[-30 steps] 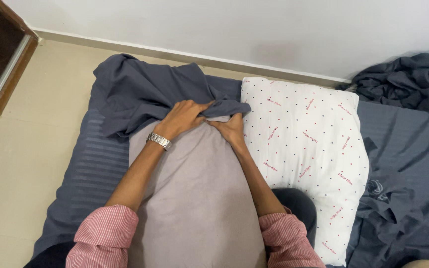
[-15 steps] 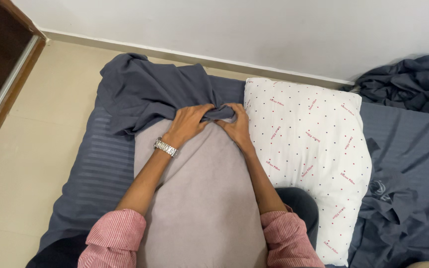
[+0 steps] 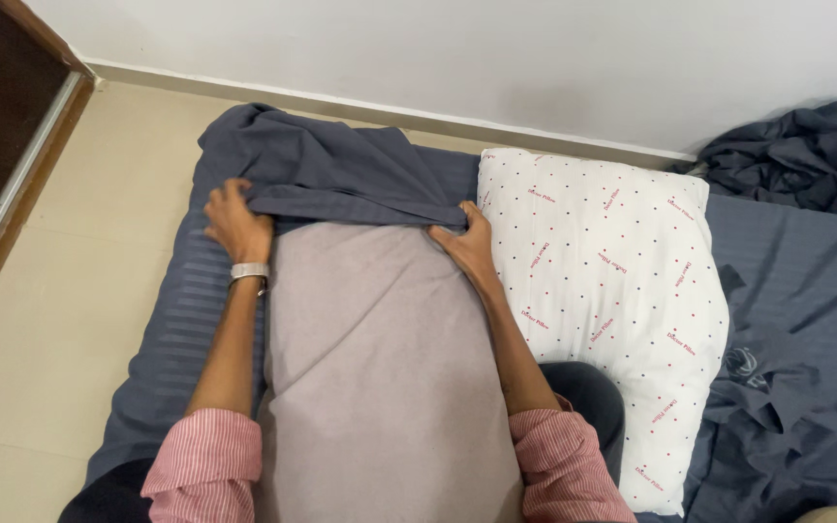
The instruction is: The person sits on a bed and places a pillow into a pillowcase. They smooth the pillow, align the case, and pull the case over the pillow, adjusting the fabric to fit.
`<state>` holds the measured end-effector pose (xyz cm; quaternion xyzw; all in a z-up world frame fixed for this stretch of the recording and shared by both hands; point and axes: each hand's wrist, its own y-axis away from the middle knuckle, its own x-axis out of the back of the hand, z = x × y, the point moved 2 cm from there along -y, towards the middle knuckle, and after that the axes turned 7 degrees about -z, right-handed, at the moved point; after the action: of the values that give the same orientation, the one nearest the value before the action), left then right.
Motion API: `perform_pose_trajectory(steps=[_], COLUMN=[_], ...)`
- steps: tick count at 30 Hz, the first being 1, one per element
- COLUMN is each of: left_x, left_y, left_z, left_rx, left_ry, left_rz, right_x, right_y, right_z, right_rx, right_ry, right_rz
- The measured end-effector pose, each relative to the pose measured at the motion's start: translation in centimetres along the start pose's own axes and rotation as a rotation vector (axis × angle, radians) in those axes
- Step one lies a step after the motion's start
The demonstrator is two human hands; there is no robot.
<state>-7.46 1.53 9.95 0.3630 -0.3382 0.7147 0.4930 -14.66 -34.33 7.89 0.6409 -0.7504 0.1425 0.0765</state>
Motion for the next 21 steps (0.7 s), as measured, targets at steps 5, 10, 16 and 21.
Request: perform_pose_trajectory(steps=[5,10,16,21], left_x=[-0.4,-2.8,-1.3,2.5], left_y=[0.2,1.5,0.1,-0.8], left_z=[-8.7,-12.5,-9.4,-4.7], left_rx=[0.429,0.684,0.261,0.115], left_ry=[0.453,1.541,2.139,1.178], left_rz=[-0.081,-0.472,-0.338,-0.542], right_x=[1.4,0.8,0.4,0.1], right_y=[-0.4,-0.5,-0.1,-0.2], right_z=[0.2,0.5,1.3,-1.1], right_rx=[-0.244,-0.149,-0.173,-0.234], right_ry=[-0.324,-0.379,-0.215,-0.237], right_rz=[-0.282,-0.247,-0.181,-0.141])
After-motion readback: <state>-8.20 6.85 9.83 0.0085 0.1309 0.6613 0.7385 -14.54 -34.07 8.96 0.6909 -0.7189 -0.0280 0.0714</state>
